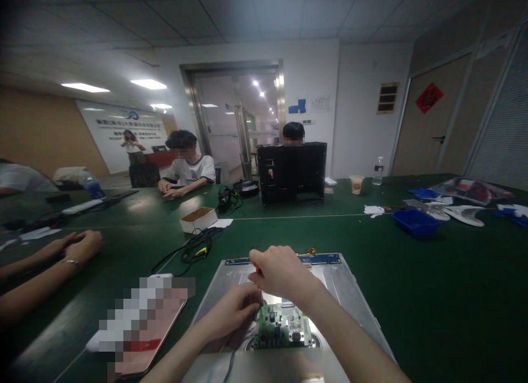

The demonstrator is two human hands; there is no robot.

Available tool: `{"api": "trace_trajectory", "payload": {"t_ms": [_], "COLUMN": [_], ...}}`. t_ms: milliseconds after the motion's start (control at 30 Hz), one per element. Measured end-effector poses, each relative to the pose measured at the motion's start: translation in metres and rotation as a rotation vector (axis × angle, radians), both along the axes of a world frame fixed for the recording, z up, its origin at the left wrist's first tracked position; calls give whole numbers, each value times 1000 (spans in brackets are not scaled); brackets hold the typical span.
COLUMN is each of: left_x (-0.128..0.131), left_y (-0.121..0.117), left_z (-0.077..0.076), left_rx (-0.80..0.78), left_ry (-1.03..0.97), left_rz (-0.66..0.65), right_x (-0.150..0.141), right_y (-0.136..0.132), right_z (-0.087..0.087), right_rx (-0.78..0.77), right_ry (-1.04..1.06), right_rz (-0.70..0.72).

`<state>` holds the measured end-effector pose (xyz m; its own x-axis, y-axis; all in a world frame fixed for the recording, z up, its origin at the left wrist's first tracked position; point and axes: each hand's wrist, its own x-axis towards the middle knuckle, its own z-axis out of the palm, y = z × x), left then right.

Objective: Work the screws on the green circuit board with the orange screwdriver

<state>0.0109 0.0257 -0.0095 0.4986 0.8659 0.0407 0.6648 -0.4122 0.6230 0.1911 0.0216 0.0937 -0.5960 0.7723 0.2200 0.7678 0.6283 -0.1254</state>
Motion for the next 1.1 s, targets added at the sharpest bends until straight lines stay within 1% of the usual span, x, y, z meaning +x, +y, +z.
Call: {"api": "trace_trajectory", "payload": {"t_ms": [133, 200, 267, 333, 500, 600, 667, 767, 833, 967, 1100], "left_x": [-1, 0, 1, 2, 3, 3, 2, 1, 0, 1, 2], "left_y": [2, 2, 0, -2, -3, -2, 0, 2, 4, 3, 0], "left_z": [-5, -4, -1, 3, 9, 7, 4, -2, -4, -2, 3], "left_rx": [-5, -16, -15, -2, -14, -19, -19, -19, -12, -6, -14], "left_ry": [-38, -25, 5, 21, 37, 46, 42, 8, -5, 11, 28], "left_rz": [-9, -12, -9, -4, 12, 9, 6, -20, -37, -24, 3], "right_x": [2, 3, 4, 4, -1, -3, -2, 1, 2, 0, -2], "right_y": [2, 4, 6, 8, 8, 6, 5, 4, 4, 3, 0], "right_z": [-5, -6, -6, -6, -5, -4, -4, -5, -6, -6, -1], "right_rx": [-40, -70, -100, -94, 24, 41, 28, 0, -25, -61, -8], "right_ry": [135, 174, 185, 178, 65, 4, 39, 147, 181, 152, 64], "right_rz": [148, 175, 152, 114, 40, -1, 33, 146, 182, 124, 43]}}
